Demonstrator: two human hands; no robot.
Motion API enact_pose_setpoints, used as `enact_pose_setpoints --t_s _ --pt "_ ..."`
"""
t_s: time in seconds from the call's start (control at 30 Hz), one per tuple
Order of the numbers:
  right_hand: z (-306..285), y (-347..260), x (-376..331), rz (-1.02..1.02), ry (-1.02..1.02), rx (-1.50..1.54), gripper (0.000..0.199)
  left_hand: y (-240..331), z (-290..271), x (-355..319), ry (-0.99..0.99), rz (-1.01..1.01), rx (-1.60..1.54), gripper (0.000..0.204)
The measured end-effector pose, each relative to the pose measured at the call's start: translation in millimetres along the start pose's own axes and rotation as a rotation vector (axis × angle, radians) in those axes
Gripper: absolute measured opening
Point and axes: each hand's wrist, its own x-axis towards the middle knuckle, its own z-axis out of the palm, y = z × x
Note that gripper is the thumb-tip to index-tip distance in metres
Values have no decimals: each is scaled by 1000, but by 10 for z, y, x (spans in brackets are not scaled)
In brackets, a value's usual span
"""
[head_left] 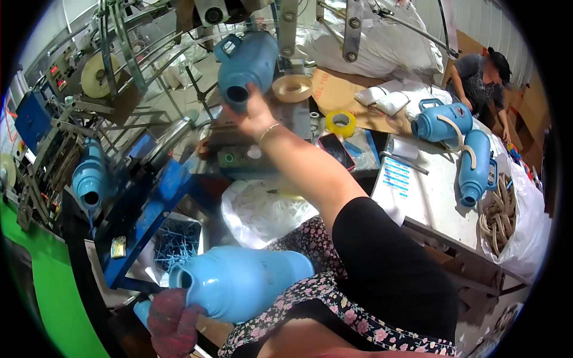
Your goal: The person assembles blue thermoses by placing internal rings, inserting them into a machine for processing, and attaching white handles.
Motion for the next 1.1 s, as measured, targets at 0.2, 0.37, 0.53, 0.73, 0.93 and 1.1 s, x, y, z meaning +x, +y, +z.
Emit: enact_pose_setpoints --t_s 0.2,0.37,0.53,0.73,0.93,1.1 --pt "-1159 -73 -743 122 -80 -453 68 -24 249 249 -129 99 0 35" --pt "-2752 -984 -2115 8 248 -1068 29 65 483 536 -105 226 32 35" --pt "-3557 -3019 -3751 -564 1074 -2127 26 259 696 550 -53 299 5 34" --pt "-3965 -4111 -5511 225 1588 -3013 21 541 1097 323 -16 317 15 35" --pt "-3723 -3769 -4826 -126 828 -3106 11 687 1154 188 70 216 26 36" --pt "-2520 -2807 -4089 -686 376 -2816 23 968 1486 342 -269 623 323 36"
